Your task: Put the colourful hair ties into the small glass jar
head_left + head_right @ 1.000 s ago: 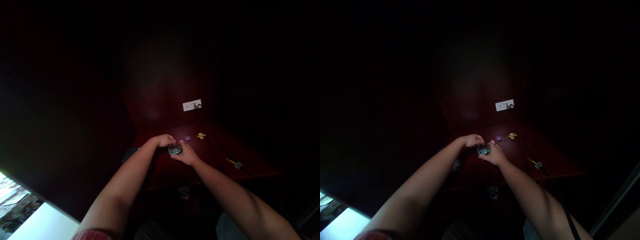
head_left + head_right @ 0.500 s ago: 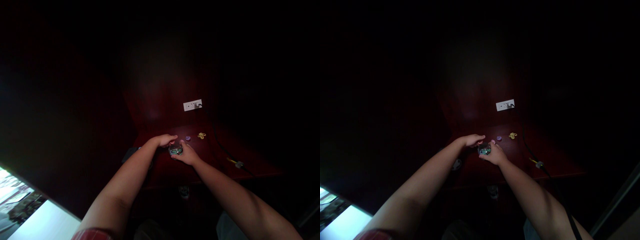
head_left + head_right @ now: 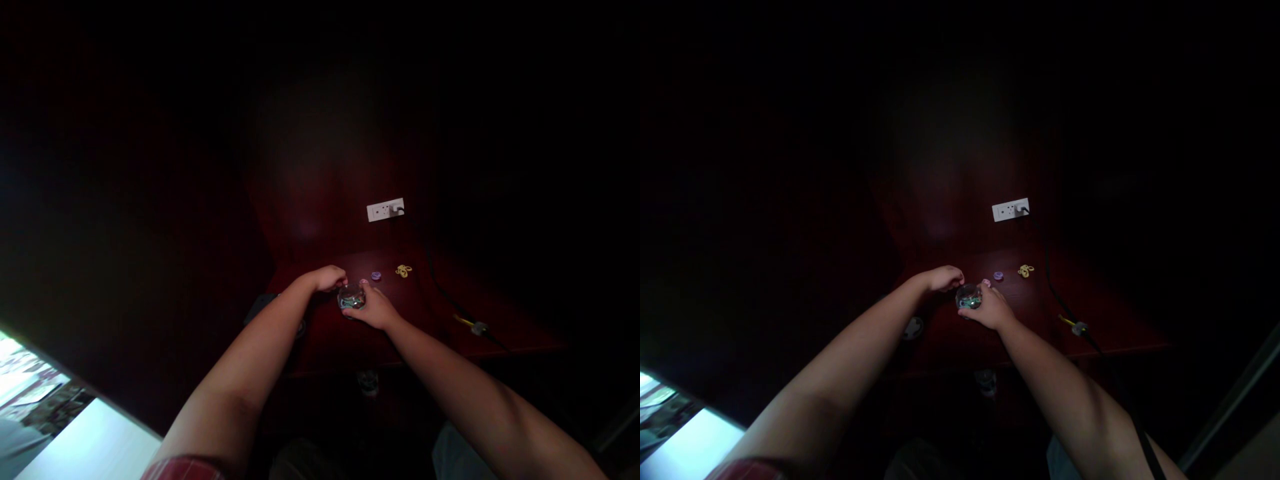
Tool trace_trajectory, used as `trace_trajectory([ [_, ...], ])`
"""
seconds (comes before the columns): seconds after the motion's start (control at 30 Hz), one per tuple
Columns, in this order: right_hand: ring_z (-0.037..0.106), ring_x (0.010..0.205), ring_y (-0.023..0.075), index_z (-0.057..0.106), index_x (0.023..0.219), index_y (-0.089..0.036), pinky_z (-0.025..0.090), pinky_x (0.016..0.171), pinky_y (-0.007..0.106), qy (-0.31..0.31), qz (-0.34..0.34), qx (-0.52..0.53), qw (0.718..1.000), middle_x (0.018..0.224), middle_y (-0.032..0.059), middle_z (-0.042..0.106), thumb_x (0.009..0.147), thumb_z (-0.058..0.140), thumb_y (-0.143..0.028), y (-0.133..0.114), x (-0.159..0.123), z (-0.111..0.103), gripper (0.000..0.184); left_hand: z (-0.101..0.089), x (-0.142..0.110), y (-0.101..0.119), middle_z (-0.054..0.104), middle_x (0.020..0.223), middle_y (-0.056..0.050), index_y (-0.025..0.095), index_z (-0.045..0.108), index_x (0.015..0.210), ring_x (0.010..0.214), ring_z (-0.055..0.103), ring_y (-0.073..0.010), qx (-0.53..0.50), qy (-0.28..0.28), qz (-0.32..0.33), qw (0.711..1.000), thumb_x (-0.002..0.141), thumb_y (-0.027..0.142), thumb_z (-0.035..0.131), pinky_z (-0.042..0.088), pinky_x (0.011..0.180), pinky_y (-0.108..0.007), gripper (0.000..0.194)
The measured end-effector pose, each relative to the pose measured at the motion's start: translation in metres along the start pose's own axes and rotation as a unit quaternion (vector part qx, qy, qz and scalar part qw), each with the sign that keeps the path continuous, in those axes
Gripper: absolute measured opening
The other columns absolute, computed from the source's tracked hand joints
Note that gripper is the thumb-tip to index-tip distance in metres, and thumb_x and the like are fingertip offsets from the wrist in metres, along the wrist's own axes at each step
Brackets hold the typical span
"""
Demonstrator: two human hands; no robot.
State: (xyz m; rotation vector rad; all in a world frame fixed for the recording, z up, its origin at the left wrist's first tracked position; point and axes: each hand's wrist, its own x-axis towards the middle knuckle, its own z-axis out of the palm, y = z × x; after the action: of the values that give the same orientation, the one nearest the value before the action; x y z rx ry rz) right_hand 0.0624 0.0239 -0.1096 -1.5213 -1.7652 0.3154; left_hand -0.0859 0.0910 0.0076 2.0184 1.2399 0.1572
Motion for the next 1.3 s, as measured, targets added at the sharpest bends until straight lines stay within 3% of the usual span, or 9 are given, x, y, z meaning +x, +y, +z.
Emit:
trace_trajectory([
  [0.13,0.057,0.110,0.0288,0.052,0.118,-0.017,0.045,0.090,0.036,0.001,-0.001,0.000,1.000,0.114,0.0145,0.060,0.055,0.067,-0.070,-0.001,0.000,0.000,0.083,-0.003,-0.002,-0.001,0.042,0.058,0.002,0.014,0.057,0.075,0.046,0.034,-0.0083,-0.006,-0.010,0.033,0.999,0.081,0.027,0.034,0.028,0.043,-0.020,0.027],
  [0.47,0.057,0.108,0.0296,0.052,0.119,-0.016,0.044,0.090,0.037,-0.003,0.003,0.008,1.000,0.113,0.0147,0.060,0.055,0.070,-0.066,-0.003,-0.001,-0.002,0.083,-0.006,-0.006,-0.004,0.048,0.058,0.002,0.012,0.066,0.081,0.052,0.039,-0.0087,0.058,0.005,0.111,0.992,0.072,0.021,0.042,0.033,0.053,-0.021,0.028],
  [0.7,0.056,0.110,0.0284,0.050,0.119,-0.018,0.045,0.090,0.036,0.003,-0.032,0.016,0.999,0.114,0.0132,0.060,0.055,0.071,-0.065,0.000,-0.002,0.000,0.082,-0.009,-0.002,-0.009,0.063,0.072,-0.001,0.012,0.071,0.085,0.063,0.050,-0.0110,0.091,0.025,0.159,0.983,0.073,0.022,0.043,0.039,0.063,-0.021,0.032],
  [0.97,0.057,0.110,0.0297,0.051,0.118,-0.017,0.045,0.090,0.037,0.001,-0.029,0.015,0.999,0.113,0.0141,0.060,0.056,0.070,-0.065,-0.002,-0.002,-0.002,0.081,-0.008,-0.009,-0.005,0.071,0.087,-0.006,0.010,0.071,0.097,0.073,0.059,-0.0130,0.067,0.006,0.157,0.985,0.077,0.030,0.055,0.044,0.073,-0.022,0.033],
  [1.13,0.057,0.110,0.0293,0.050,0.118,-0.018,0.045,0.090,0.037,0.000,-0.021,0.021,1.000,0.113,0.0135,0.060,0.055,0.071,-0.064,-0.002,-0.003,-0.002,0.081,-0.006,-0.006,-0.010,0.071,0.087,-0.009,0.008,0.071,0.092,0.073,0.059,-0.0132,0.034,0.003,0.175,0.984,0.074,0.036,0.062,0.044,0.072,-0.024,0.034],
  [1.3,0.056,0.111,0.0292,0.052,0.117,-0.018,0.045,0.090,0.037,-0.002,-0.018,0.025,1.000,0.112,0.0130,0.061,0.055,0.072,-0.064,-0.002,-0.002,-0.001,0.080,-0.004,-0.005,-0.012,0.060,0.064,-0.002,0.007,0.069,0.083,0.056,0.046,-0.0083,0.027,0.035,0.171,0.984,0.066,0.042,0.069,0.035,0.055,-0.021,0.039],
])
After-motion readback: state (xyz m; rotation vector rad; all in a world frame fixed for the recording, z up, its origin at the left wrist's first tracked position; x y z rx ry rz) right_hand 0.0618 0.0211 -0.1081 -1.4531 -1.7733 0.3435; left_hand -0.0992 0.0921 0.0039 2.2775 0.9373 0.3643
